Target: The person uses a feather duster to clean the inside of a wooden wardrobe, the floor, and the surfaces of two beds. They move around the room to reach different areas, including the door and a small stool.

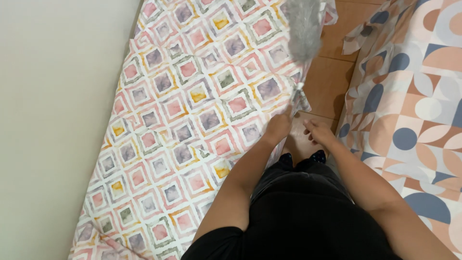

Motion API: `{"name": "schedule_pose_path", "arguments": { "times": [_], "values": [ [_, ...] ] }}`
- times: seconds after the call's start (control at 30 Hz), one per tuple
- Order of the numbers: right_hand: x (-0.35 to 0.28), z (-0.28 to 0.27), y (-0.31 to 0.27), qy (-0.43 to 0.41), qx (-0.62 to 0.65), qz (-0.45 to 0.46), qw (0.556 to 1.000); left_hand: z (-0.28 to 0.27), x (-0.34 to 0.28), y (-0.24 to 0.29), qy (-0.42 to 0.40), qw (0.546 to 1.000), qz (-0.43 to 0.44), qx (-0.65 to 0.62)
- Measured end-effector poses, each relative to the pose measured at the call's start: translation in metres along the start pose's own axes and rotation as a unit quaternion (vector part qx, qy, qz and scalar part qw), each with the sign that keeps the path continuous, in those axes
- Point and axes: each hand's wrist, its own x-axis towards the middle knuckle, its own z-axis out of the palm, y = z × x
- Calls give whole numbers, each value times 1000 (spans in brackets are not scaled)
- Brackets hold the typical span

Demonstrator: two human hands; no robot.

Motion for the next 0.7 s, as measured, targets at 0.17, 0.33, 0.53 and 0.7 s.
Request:
{"name": "schedule_pose_path", "arguments": {
  "times": [0.17, 0.33, 0.53, 0.7],
  "values": [
    [1, 17, -16, -11, 187, 17, 982, 2, 6, 21, 8, 992, 64, -104],
    [-17, 9, -21, 25, 298, -36, 954, 12, -4, 45, -2, 958, 103, -269],
    [-22, -9, 7, -63, 525, -140, 837, 77, 29, 58, 54, 899, 240, -363],
    [-57, -22, -19, -14, 527, -159, 835, 61, 54, 101, -101, 831, 29, -546]
  ]
}}
